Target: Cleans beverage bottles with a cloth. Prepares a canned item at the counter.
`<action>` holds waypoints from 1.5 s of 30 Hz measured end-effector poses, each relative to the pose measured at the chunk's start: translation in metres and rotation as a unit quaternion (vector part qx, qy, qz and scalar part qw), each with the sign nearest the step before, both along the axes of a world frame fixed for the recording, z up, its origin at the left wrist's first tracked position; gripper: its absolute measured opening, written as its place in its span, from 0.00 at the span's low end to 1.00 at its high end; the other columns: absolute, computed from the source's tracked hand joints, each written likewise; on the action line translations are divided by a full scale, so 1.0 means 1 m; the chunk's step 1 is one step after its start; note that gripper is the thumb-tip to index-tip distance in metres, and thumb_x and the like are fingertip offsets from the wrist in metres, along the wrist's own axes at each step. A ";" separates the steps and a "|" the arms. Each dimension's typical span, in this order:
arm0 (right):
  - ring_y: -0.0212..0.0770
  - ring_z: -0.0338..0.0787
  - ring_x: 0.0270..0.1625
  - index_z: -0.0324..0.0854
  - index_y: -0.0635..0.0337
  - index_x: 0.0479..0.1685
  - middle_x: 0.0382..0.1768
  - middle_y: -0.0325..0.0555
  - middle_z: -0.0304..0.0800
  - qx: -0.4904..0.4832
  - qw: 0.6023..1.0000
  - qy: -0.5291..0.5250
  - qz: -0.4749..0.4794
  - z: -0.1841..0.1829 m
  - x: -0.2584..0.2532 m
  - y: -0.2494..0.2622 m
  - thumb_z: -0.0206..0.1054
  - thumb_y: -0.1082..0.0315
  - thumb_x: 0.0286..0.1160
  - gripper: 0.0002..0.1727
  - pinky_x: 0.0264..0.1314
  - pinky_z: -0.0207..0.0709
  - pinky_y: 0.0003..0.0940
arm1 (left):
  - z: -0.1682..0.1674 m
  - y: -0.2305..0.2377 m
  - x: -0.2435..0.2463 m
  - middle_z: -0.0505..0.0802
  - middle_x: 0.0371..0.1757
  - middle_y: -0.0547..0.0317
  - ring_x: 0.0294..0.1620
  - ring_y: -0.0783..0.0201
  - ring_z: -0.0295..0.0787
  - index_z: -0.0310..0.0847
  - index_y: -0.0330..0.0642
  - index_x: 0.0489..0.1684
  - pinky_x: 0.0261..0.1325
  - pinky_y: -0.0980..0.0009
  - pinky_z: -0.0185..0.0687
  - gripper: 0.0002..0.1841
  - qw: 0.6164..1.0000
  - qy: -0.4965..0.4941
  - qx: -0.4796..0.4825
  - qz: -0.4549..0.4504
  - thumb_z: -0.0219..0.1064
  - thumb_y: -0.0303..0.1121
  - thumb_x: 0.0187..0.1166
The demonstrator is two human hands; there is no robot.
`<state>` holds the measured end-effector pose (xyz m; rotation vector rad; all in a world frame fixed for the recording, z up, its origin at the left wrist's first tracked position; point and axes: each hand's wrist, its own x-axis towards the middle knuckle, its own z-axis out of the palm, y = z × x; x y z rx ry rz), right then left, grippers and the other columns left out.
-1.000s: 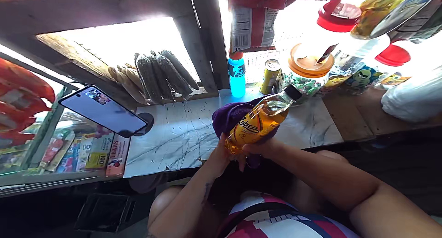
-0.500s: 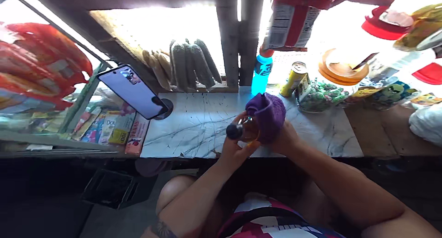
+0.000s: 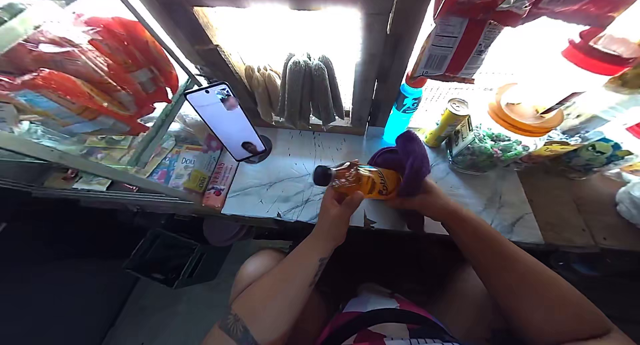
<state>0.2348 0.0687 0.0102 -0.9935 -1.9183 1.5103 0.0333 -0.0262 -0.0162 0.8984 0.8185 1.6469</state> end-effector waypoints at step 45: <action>0.50 0.83 0.72 0.75 0.63 0.78 0.67 0.57 0.85 0.192 0.981 -0.021 0.006 -0.001 0.047 0.020 0.82 0.68 0.62 0.38 0.76 0.75 0.48 | -0.021 0.034 0.034 0.79 0.77 0.43 0.72 0.65 0.82 0.51 0.29 0.88 0.68 0.65 0.84 0.52 0.925 0.368 0.085 -0.041 0.72 0.58 0.72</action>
